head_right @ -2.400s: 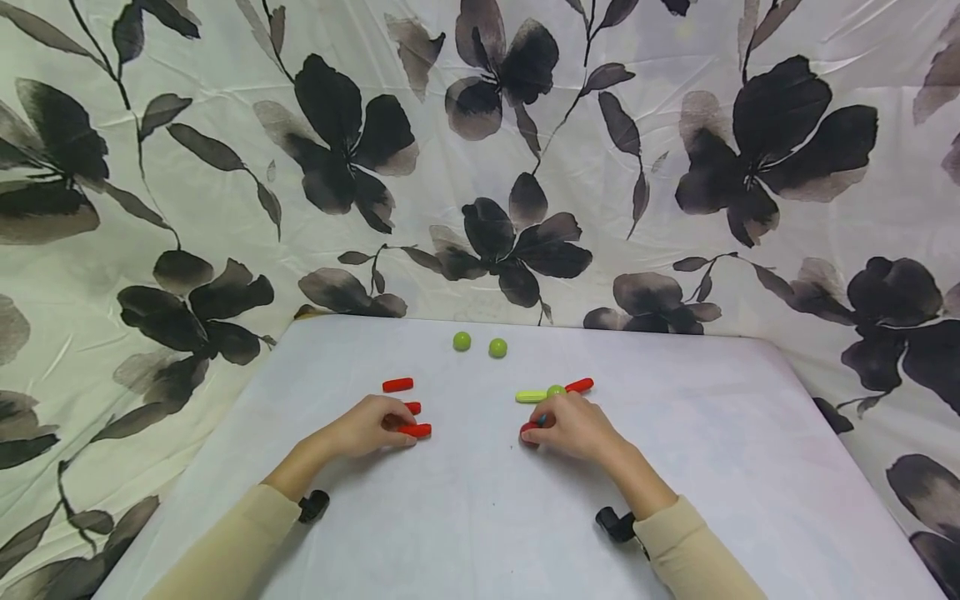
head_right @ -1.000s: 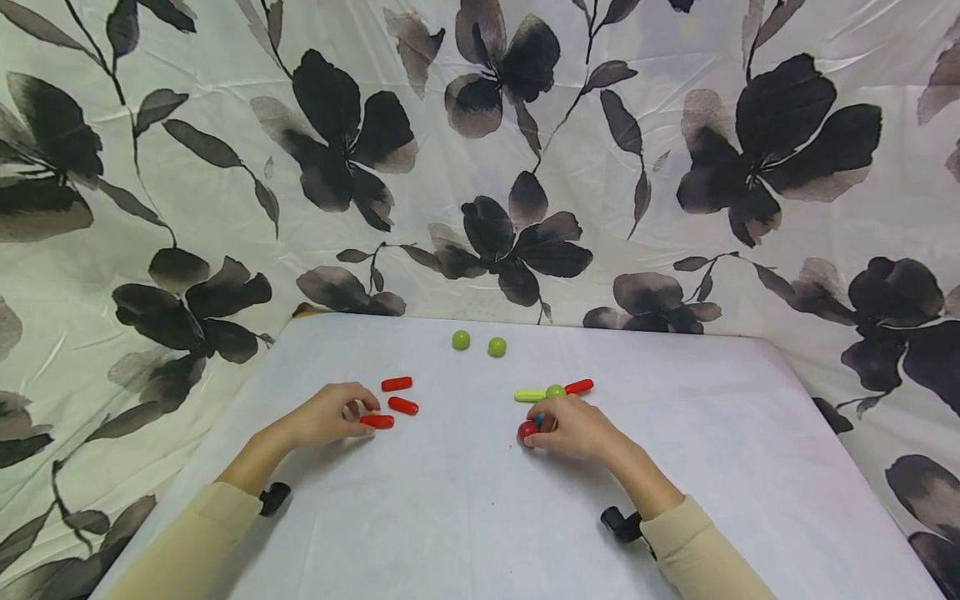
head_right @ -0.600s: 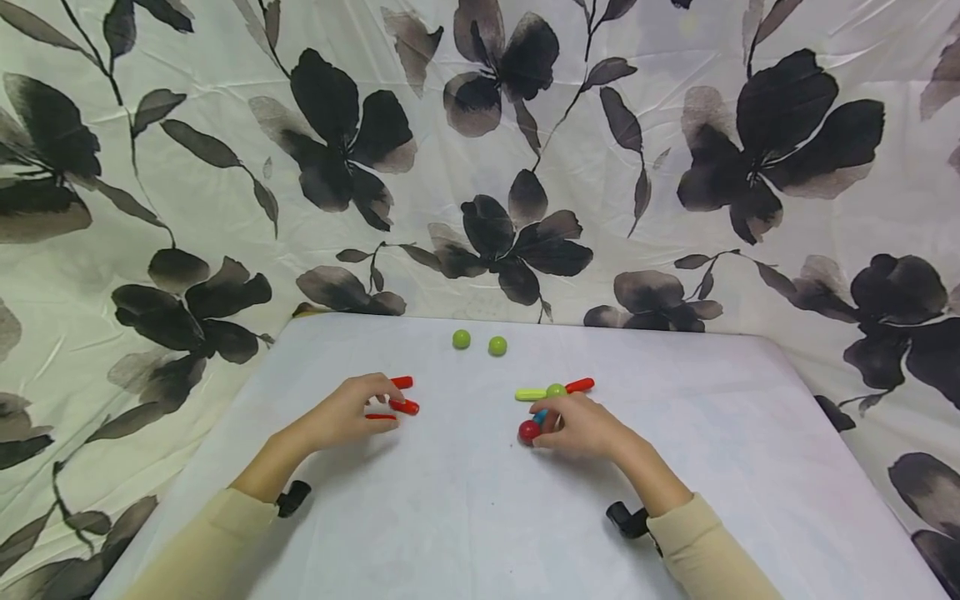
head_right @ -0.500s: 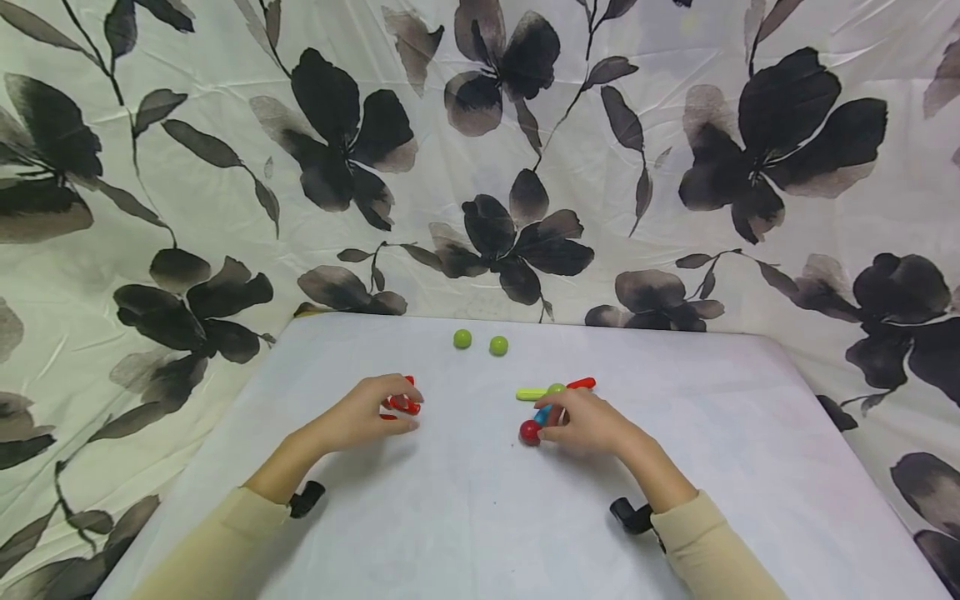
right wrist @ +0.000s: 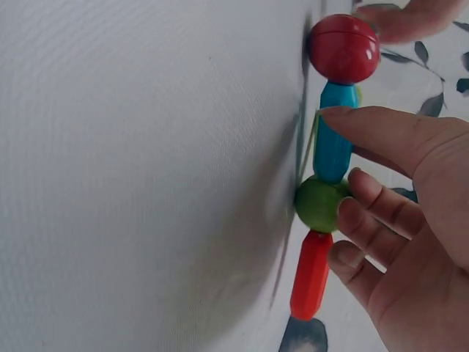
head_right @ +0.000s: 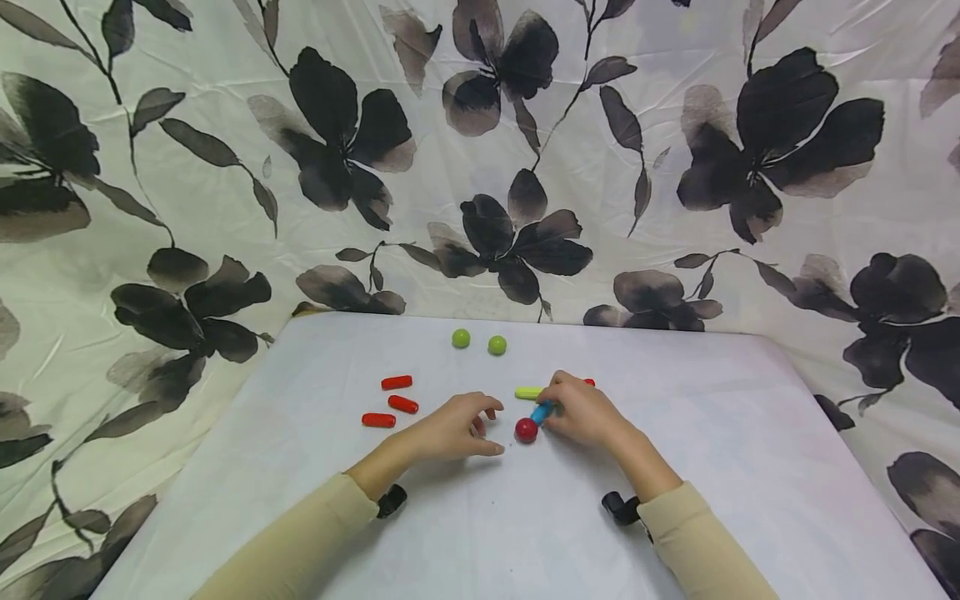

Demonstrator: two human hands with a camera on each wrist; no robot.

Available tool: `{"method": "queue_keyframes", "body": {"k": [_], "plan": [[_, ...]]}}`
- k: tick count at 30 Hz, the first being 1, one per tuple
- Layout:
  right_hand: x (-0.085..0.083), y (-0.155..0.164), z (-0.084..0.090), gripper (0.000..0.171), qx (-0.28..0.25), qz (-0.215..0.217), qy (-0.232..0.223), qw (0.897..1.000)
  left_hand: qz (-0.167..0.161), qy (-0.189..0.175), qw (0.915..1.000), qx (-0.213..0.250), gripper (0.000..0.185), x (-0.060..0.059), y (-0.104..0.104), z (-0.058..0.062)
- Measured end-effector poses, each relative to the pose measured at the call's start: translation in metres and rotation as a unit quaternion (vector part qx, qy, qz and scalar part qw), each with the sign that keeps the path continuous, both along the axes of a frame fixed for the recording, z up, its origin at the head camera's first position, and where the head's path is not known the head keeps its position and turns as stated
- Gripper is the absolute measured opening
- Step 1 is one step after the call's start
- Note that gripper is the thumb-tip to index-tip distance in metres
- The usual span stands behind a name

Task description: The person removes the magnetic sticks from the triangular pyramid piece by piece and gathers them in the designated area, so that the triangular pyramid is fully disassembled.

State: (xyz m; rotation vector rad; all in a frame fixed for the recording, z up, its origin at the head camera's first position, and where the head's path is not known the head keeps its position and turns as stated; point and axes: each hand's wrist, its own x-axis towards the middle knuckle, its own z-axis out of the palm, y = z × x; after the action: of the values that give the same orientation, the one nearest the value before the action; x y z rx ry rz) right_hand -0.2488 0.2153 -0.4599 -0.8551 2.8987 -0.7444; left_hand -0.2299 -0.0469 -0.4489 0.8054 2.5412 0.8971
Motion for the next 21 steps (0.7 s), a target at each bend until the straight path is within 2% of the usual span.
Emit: {"method": "queue_keyframes", "body": {"k": [4,8,13,21], "plan": [[0.000,-0.002,-0.001,0.026,0.006,0.000,0.016,1.000,0.009,0.001,0.9999,0.004,0.061,-0.004,0.020,-0.009],[0.000,-0.005,-0.001,0.025,0.011,0.000,0.026,1.000,0.029,0.016,0.9994,0.011,0.045,-0.009,0.032,-0.015],[0.000,-0.007,0.000,0.024,0.023,0.010,0.044,0.999,0.054,0.032,0.9980,0.010,0.026,-0.011,0.038,-0.018],[-0.005,-0.007,0.002,0.018,0.025,0.045,0.047,0.998,0.064,0.020,0.9976,0.019,0.025,-0.013,0.039,-0.018]]}}
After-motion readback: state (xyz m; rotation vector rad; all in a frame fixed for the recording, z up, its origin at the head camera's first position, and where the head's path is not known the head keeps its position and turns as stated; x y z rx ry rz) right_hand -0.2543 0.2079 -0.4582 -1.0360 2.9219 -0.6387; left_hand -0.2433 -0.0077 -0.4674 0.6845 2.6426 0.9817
